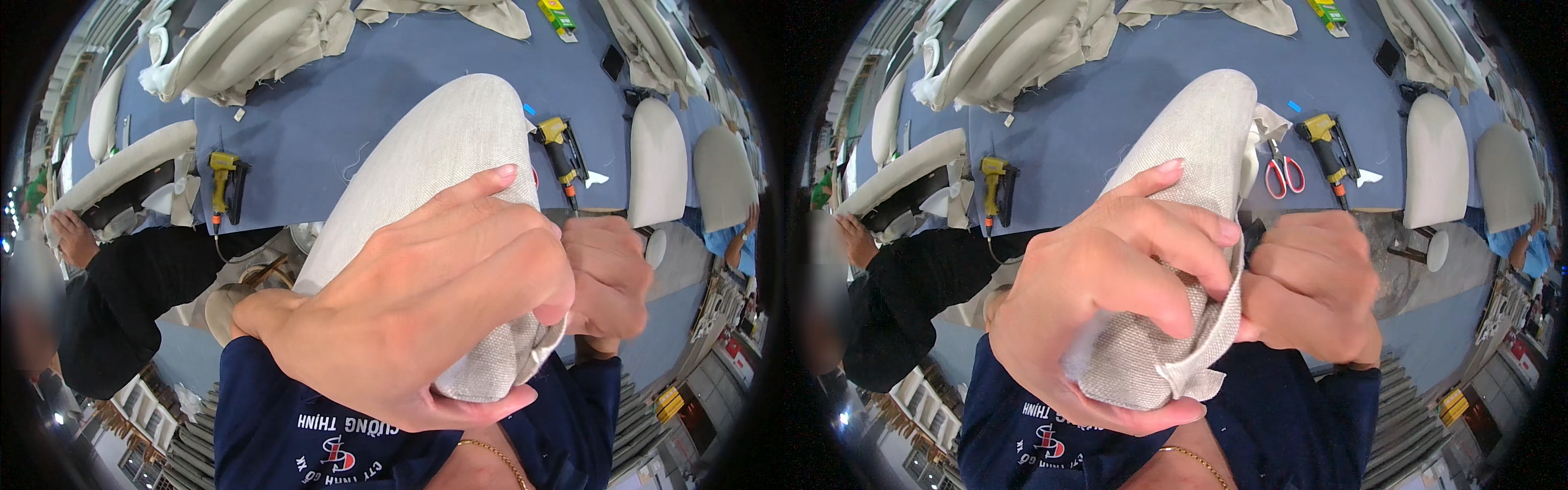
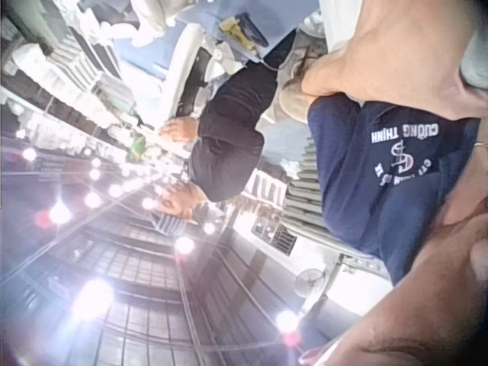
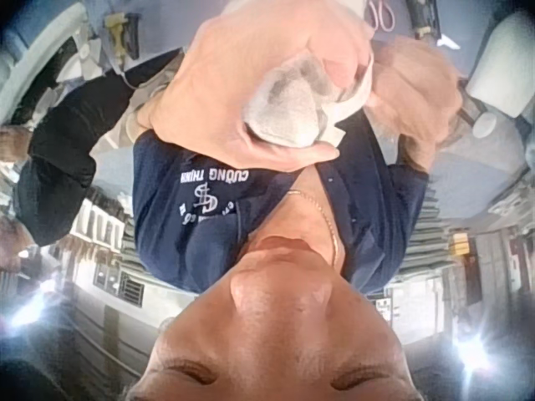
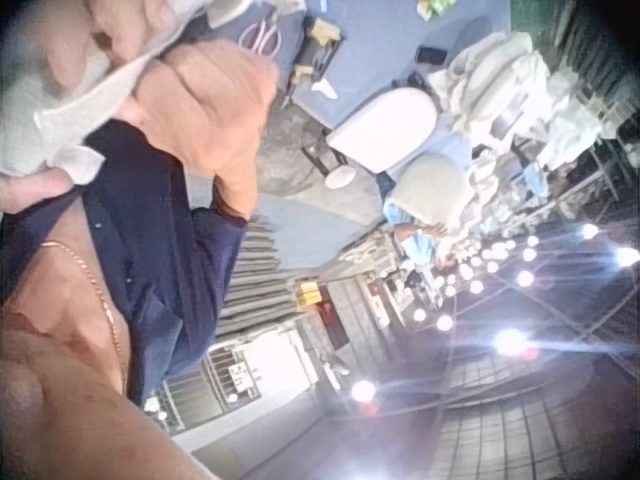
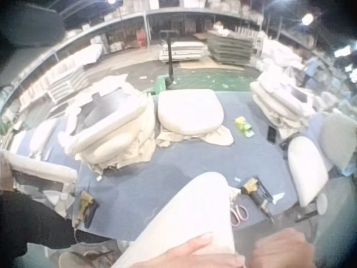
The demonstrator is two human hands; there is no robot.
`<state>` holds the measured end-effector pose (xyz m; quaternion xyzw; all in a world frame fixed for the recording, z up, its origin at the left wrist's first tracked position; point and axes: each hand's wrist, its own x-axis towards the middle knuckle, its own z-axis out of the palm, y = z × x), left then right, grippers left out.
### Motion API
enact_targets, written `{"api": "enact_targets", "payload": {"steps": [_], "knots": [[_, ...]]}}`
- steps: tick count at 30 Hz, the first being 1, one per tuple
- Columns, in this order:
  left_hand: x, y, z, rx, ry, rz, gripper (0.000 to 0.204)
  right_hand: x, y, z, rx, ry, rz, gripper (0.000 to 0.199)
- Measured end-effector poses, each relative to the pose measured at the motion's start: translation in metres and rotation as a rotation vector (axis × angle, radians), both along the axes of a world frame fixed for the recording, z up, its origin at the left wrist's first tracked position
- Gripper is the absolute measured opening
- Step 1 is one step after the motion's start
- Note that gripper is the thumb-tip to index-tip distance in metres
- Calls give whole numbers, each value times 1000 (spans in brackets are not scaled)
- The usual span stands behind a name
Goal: The person is upholstering a chair armrest, using a staple gun to secure fabric to the foam and frame. They repeatedly pull the fabric taut, staple it, and trim excess material with scissors. The process involves careful hand manipulation to ensure a smooth finish.
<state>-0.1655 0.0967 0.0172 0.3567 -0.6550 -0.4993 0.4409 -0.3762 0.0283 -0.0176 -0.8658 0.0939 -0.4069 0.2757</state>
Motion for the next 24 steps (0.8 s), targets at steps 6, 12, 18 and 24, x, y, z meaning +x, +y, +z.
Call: {"api": "enact_targets", "payload": {"steps": [6,12,18,24], "knots": [[13,-20,2,-32,82,31,51,18,-7,-20,195,-151,-22,24],[15,-27,5,-96,58,92,58,23,7,-24,300,-153,-196,12],[13,-28,6,-90,49,55,45,14,8,-13,281,-73,-233,24],[1,-27,1,-109,35,52,38,-10,11,-3,153,69,-270,45]]}}
